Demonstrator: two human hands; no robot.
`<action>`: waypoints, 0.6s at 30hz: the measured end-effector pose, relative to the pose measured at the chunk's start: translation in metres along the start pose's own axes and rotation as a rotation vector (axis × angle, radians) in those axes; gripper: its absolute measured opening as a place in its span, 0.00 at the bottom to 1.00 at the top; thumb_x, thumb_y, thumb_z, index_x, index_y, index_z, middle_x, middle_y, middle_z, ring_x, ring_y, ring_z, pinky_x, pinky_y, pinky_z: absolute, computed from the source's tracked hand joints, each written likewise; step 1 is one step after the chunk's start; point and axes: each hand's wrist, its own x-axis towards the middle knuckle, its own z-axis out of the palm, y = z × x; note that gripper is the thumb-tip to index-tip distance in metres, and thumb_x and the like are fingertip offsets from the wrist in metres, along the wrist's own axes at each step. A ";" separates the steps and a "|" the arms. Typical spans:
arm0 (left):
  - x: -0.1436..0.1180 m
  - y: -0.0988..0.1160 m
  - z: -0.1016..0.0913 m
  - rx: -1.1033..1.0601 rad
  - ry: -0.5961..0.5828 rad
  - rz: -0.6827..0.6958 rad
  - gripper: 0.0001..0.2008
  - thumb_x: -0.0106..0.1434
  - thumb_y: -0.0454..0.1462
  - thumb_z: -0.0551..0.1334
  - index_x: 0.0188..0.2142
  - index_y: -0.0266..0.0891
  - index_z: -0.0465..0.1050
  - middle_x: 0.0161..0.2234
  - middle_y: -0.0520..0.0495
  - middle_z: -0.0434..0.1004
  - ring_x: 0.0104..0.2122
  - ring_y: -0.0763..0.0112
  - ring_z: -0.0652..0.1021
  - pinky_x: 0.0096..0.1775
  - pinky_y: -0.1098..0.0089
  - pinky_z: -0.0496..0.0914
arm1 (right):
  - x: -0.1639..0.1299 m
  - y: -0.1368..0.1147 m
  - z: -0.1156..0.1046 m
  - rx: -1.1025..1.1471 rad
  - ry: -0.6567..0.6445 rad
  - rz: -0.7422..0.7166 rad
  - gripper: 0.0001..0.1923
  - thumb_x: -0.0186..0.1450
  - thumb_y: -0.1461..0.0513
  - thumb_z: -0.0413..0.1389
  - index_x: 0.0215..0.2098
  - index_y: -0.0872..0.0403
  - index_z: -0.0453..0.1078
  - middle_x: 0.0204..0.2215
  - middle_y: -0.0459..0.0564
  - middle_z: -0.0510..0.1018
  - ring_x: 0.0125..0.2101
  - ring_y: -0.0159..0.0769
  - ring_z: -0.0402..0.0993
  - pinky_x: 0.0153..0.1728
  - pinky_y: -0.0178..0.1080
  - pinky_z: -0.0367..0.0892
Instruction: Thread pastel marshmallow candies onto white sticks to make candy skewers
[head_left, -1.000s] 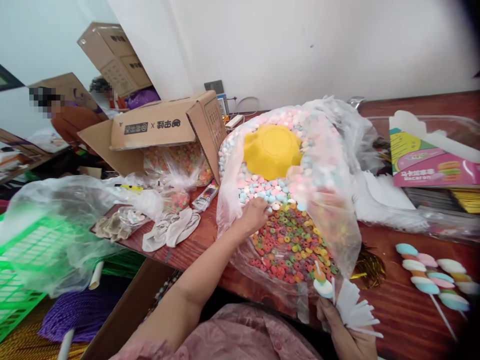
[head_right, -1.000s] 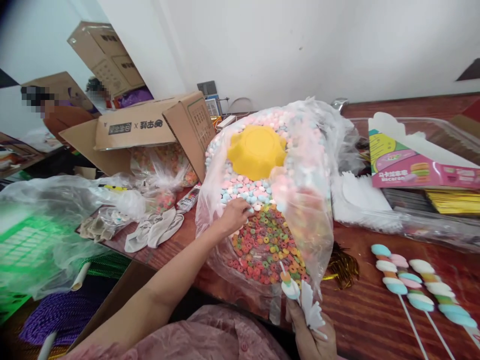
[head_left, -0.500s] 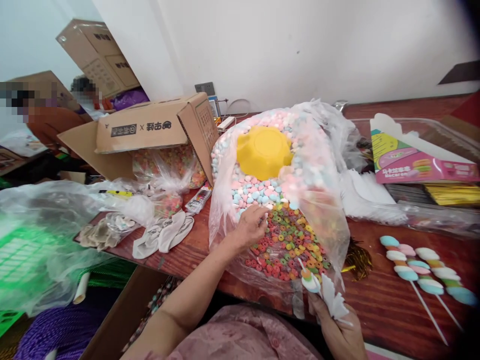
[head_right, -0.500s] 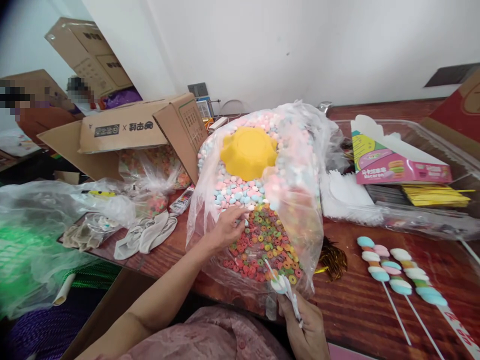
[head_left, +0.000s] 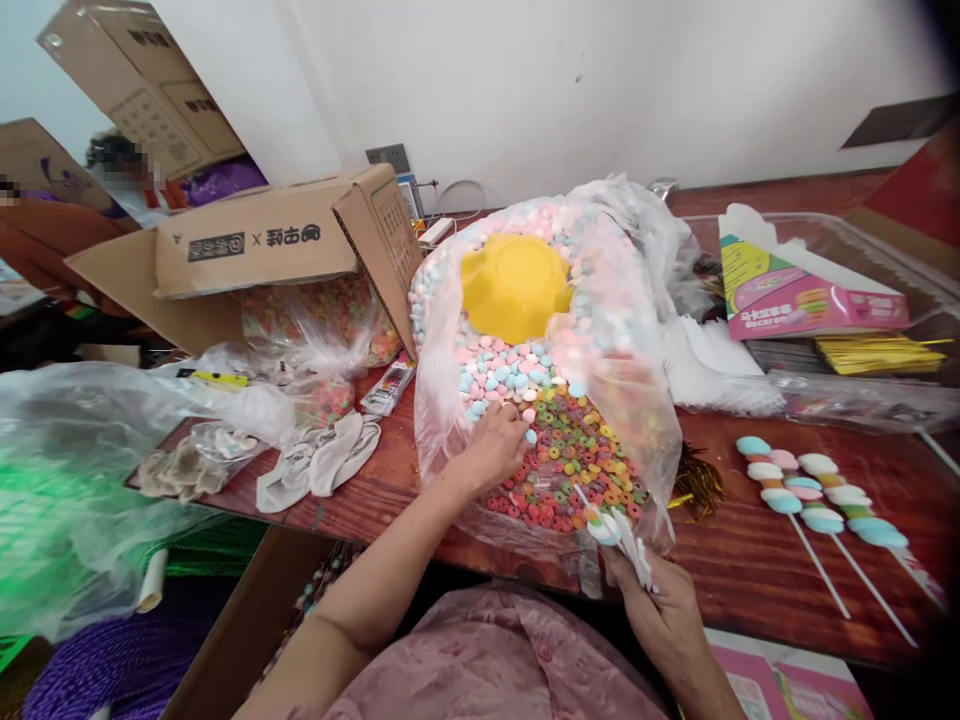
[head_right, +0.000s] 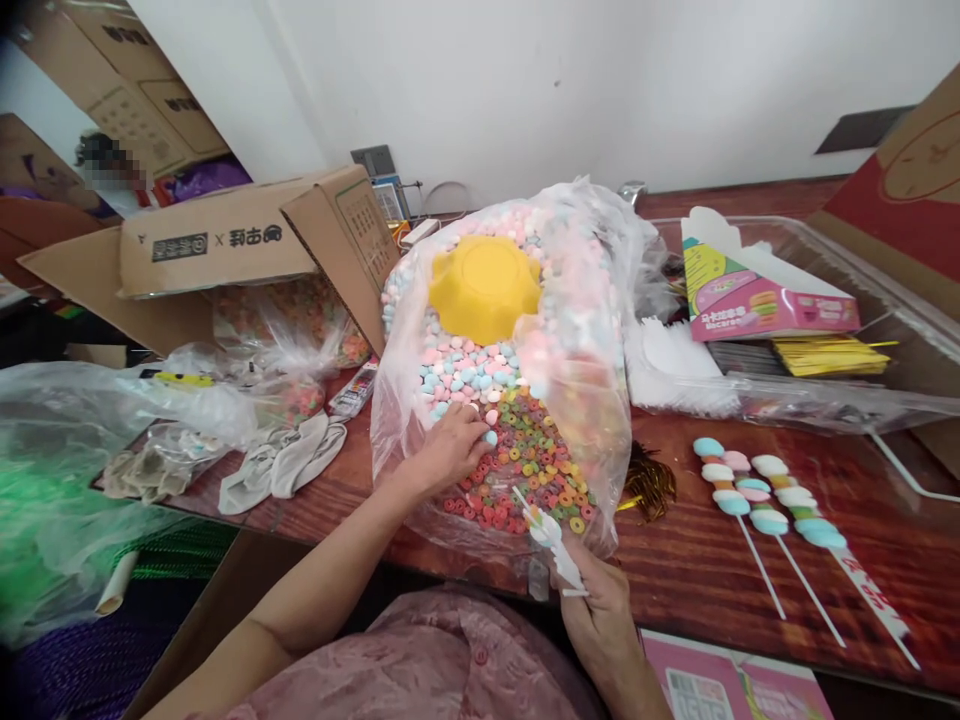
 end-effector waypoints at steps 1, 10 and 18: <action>0.003 0.002 0.000 -0.030 0.006 -0.012 0.07 0.66 0.39 0.63 0.36 0.37 0.77 0.39 0.42 0.75 0.45 0.58 0.73 0.50 0.59 0.68 | -0.001 0.001 0.000 0.006 0.004 -0.012 0.12 0.67 0.61 0.55 0.27 0.54 0.75 0.16 0.42 0.70 0.15 0.28 0.65 0.19 0.29 0.66; 0.043 -0.005 0.005 -0.176 0.033 -0.066 0.10 0.61 0.29 0.58 0.24 0.38 0.72 0.26 0.47 0.74 0.31 0.65 0.73 0.40 0.66 0.67 | -0.009 0.010 -0.003 0.003 -0.023 0.045 0.12 0.67 0.61 0.55 0.26 0.53 0.74 0.19 0.45 0.72 0.19 0.32 0.69 0.25 0.33 0.71; 0.012 -0.008 -0.001 -0.234 -0.070 0.215 0.12 0.65 0.30 0.55 0.30 0.38 0.76 0.32 0.46 0.77 0.36 0.67 0.75 0.44 0.68 0.68 | 0.000 -0.004 -0.002 0.045 0.024 0.107 0.19 0.66 0.58 0.57 0.17 0.52 0.67 0.14 0.43 0.66 0.15 0.30 0.61 0.18 0.32 0.64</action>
